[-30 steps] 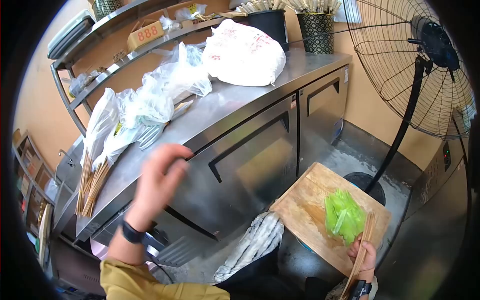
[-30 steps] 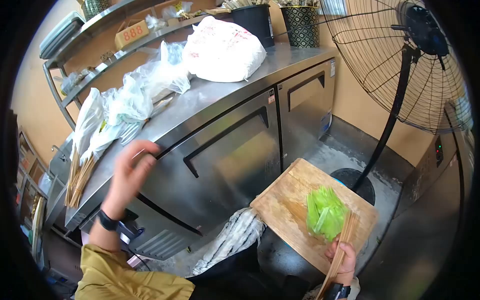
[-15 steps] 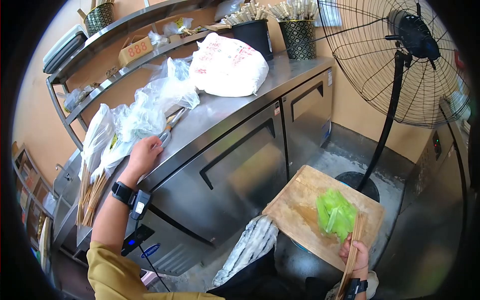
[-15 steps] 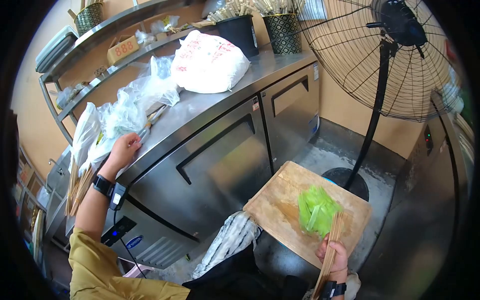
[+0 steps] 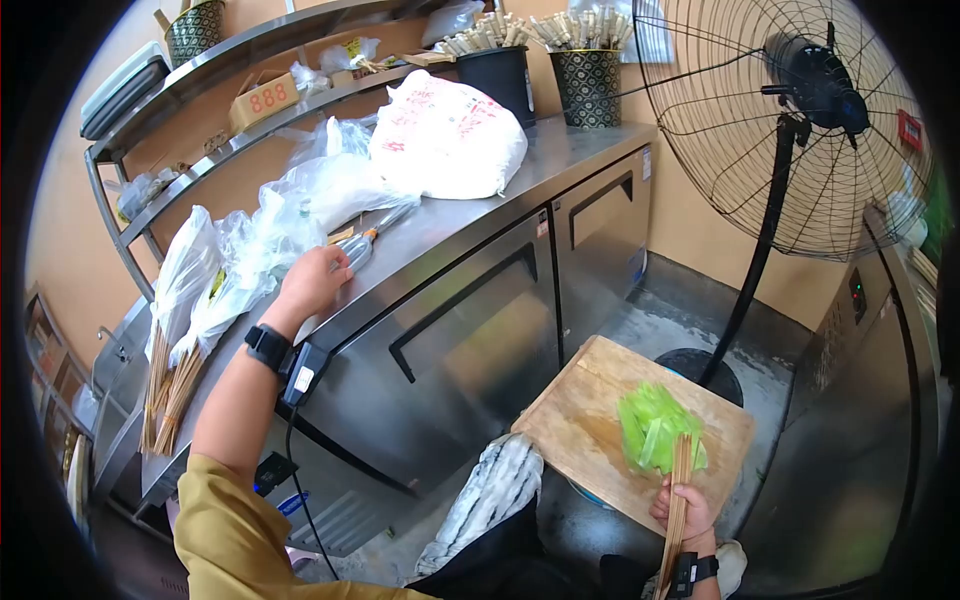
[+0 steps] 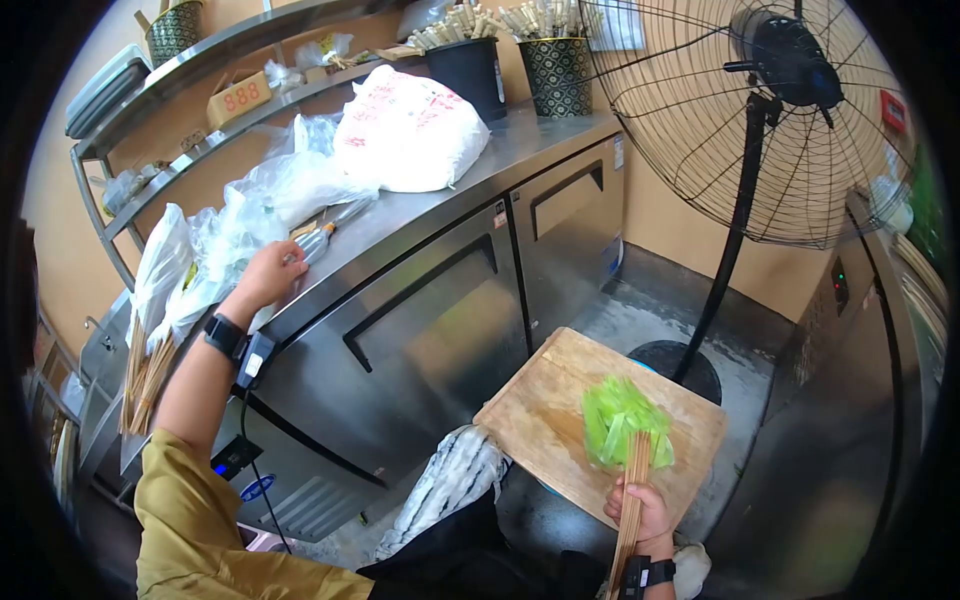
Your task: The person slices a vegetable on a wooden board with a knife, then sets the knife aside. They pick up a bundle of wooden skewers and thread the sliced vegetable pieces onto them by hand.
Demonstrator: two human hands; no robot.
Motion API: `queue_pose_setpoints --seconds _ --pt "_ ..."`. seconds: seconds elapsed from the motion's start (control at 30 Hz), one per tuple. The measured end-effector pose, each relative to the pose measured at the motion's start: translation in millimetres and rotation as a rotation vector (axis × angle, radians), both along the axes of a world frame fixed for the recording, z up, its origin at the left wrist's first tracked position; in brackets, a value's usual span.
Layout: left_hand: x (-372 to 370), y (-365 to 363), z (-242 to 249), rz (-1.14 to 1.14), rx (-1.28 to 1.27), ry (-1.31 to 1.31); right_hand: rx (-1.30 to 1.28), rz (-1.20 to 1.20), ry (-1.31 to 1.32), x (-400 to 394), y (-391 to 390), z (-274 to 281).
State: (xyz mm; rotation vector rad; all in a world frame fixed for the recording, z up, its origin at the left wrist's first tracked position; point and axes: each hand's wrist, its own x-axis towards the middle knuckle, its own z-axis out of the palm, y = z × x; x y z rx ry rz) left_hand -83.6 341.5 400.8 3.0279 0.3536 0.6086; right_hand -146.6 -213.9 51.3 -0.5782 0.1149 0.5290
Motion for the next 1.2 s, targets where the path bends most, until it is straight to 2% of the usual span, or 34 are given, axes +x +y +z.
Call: queue_pose_setpoints --seconds 0.03,0.07,0.17,0.23,0.27,0.3,0.33,0.37,0.43,0.57,0.67,0.77,1.0,1.2 --pt "-2.1 -5.6 0.8 -0.038 0.032 -0.036 -0.028 0.007 -0.005 -1.0 0.3 3.6" --pt "-11.8 -17.9 -7.5 -0.077 0.187 -0.193 -0.054 0.015 -0.011 -2.2 2.3 8.9" --pt "-44.9 -93.3 -12.1 -0.347 0.338 -0.453 -0.093 0.048 -0.011 -0.5 7.1 5.2" --pt "-56.5 -136.1 -35.1 -0.558 0.007 -0.305 -0.093 0.093 0.022 -8.4 6.2 13.8" --pt "-58.4 -158.4 -51.4 -0.627 -0.331 -0.116 -0.165 0.026 0.014 -15.3 11.5 27.6" --pt "-54.0 -171.0 -75.1 -0.697 -0.549 0.135 -0.116 0.046 0.048 -10.0 9.5 18.4" --pt "-45.0 -189.4 -99.6 -0.747 -0.881 0.358 -0.104 0.085 0.058 -5.5 4.8 -5.4" --pt "-35.5 -209.7 -124.8 -0.762 -1.2 0.602 -0.155 0.086 0.009 -8.8 6.2 0.8" --pt "-12.9 -251.8 -175.3 -0.677 -1.319 0.828 -0.265 0.082 -0.024 -9.2 10.8 9.9" --pt "21.6 -325.4 -269.2 -0.428 -1.631 1.075 -0.445 0.076 0.073 -10.1 15.5 13.6" --pt "35.9 -358.9 -329.6 -0.463 -1.744 1.143 -0.478 0.061 0.114 -7.2 8.3 11.6" --pt "43.8 -373.8 -350.9 -0.516 -1.902 1.123 -0.498 0.019 0.133 -3.4 1.6 9.5" --pt "44.0 -385.4 -345.1 -0.332 -2.035 1.035 -0.555 -0.025 0.14 10.0 -8.3 15.4" --pt "47.4 -384.9 -344.5 -0.289 -2.062 1.04 -0.523 -0.063 0.143 13.0 -11.8 14.9"
